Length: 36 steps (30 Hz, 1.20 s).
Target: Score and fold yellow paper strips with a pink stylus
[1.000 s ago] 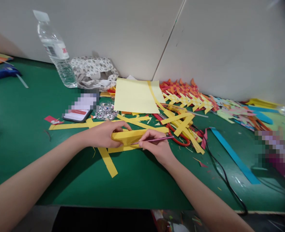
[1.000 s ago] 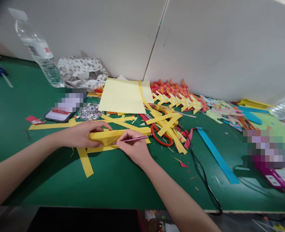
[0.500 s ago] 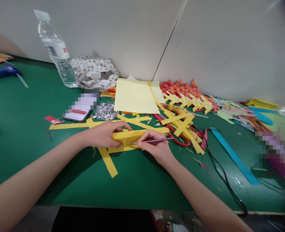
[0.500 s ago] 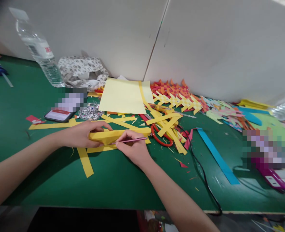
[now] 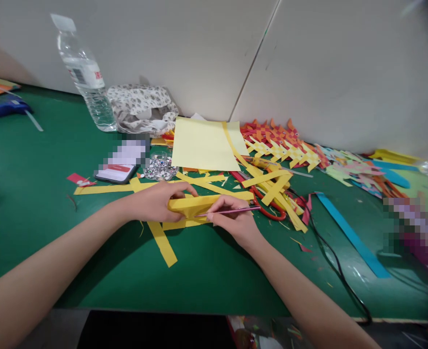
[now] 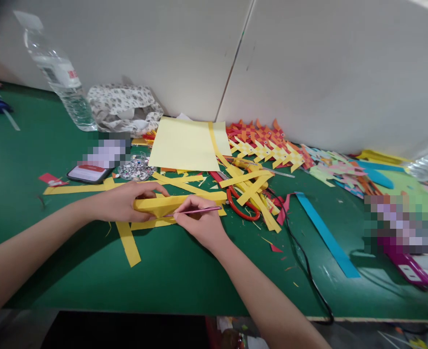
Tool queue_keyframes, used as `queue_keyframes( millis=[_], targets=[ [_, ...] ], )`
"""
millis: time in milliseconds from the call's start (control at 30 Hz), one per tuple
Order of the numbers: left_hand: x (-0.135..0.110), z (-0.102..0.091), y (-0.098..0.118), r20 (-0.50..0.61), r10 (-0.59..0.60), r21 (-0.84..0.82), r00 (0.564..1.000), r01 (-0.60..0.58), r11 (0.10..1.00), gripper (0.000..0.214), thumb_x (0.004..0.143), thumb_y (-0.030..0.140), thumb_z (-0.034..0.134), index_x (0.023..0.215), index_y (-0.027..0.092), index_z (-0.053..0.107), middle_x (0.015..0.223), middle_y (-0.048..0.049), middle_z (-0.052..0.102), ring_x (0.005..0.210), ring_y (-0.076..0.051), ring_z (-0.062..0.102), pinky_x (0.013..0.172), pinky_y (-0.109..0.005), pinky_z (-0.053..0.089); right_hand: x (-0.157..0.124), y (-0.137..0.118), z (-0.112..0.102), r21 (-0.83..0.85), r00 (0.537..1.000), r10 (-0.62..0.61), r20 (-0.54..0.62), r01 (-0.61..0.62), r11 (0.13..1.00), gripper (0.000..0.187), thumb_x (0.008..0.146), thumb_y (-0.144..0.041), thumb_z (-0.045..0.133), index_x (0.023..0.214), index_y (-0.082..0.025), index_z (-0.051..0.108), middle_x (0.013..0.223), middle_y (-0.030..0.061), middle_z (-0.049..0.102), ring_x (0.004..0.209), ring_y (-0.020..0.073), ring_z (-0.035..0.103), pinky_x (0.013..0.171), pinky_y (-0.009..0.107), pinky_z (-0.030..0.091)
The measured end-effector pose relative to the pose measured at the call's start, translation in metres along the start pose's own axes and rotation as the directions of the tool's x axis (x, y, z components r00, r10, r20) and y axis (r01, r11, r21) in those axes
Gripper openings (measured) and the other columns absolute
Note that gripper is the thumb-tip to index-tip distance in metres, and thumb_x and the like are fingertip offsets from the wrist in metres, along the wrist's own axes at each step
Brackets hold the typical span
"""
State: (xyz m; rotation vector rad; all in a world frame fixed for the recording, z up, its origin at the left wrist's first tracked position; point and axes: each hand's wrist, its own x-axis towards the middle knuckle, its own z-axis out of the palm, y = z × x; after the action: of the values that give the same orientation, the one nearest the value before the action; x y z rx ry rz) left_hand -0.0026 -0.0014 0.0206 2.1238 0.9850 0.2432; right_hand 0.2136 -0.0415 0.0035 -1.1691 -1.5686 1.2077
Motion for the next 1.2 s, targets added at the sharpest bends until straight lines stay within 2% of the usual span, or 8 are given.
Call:
queue_keyframes(
  millis=[533, 700, 867, 1067, 1200],
  targets=[
    [0.0002, -0.0001, -0.0006, 0.008, 0.003, -0.008, 1.0, -0.003, 1.0, 0.047, 0.07, 0.022, 0.057, 0.116, 0.026, 0.047, 0.088, 0.0022, 0.068, 0.072, -0.016, 0.06, 0.06, -0.024, 0.037, 0.0005, -0.0003, -0.001, -0.007, 1.0, 0.003, 0.011, -0.003, 1.0, 0.01, 0.064, -0.02, 0.068, 0.059, -0.019, 0.06, 0.056, -0.0024, 0.059, 0.049, 0.0099, 0.05, 0.049, 0.023, 0.04],
    [0.0005, -0.0002, -0.0008, 0.009, 0.008, 0.002, 1.0, -0.008, 1.0, 0.047, 0.07, 0.025, 0.058, 0.116, 0.025, 0.047, 0.085, 0.0019, 0.067, 0.069, -0.016, 0.059, 0.059, -0.025, 0.035, 0.0006, 0.0017, -0.0032, 0.031, 0.999, 0.007, -0.033, -0.006, 0.999, 0.01, 0.064, -0.019, 0.067, 0.058, -0.019, 0.059, 0.057, -0.002, 0.061, 0.049, 0.0105, 0.051, 0.05, 0.024, 0.041],
    [-0.0001, -0.0005, -0.0002, 0.005, 0.01, 0.007, 1.0, -0.01, 1.0, 0.046, 0.07, 0.025, 0.058, 0.115, 0.025, 0.047, 0.083, 0.0023, 0.067, 0.068, -0.015, 0.058, 0.06, -0.025, 0.035, -0.0001, 0.0013, -0.0027, 0.017, 1.0, -0.003, 0.01, 0.003, 1.0, 0.009, 0.064, -0.019, 0.068, 0.06, -0.019, 0.061, 0.056, -0.0025, 0.059, 0.049, 0.0099, 0.05, 0.05, 0.024, 0.04],
    [-0.0003, -0.0008, 0.0004, 0.012, -0.001, 0.008, 1.0, 0.001, 1.0, 0.047, 0.071, 0.026, 0.058, 0.116, 0.025, 0.047, 0.084, 0.0023, 0.067, 0.066, -0.014, 0.057, 0.058, -0.025, 0.035, -0.0002, 0.0024, -0.0047, 0.039, 1.0, -0.005, -0.021, 0.005, 0.999, 0.01, 0.063, -0.017, 0.068, 0.059, -0.018, 0.059, 0.056, -0.0027, 0.059, 0.049, 0.01, 0.05, 0.05, 0.024, 0.039],
    [-0.0001, -0.0005, -0.0004, 0.006, 0.001, 0.014, 1.0, -0.002, 1.0, 0.047, 0.071, 0.026, 0.058, 0.116, 0.025, 0.047, 0.086, 0.0016, 0.067, 0.069, -0.015, 0.058, 0.06, -0.025, 0.035, -0.0003, 0.0015, -0.0043, 0.022, 1.0, -0.01, 0.004, 0.01, 1.0, 0.01, 0.064, -0.019, 0.068, 0.059, -0.018, 0.06, 0.055, -0.0024, 0.059, 0.049, 0.01, 0.049, 0.049, 0.023, 0.039]
  ],
)
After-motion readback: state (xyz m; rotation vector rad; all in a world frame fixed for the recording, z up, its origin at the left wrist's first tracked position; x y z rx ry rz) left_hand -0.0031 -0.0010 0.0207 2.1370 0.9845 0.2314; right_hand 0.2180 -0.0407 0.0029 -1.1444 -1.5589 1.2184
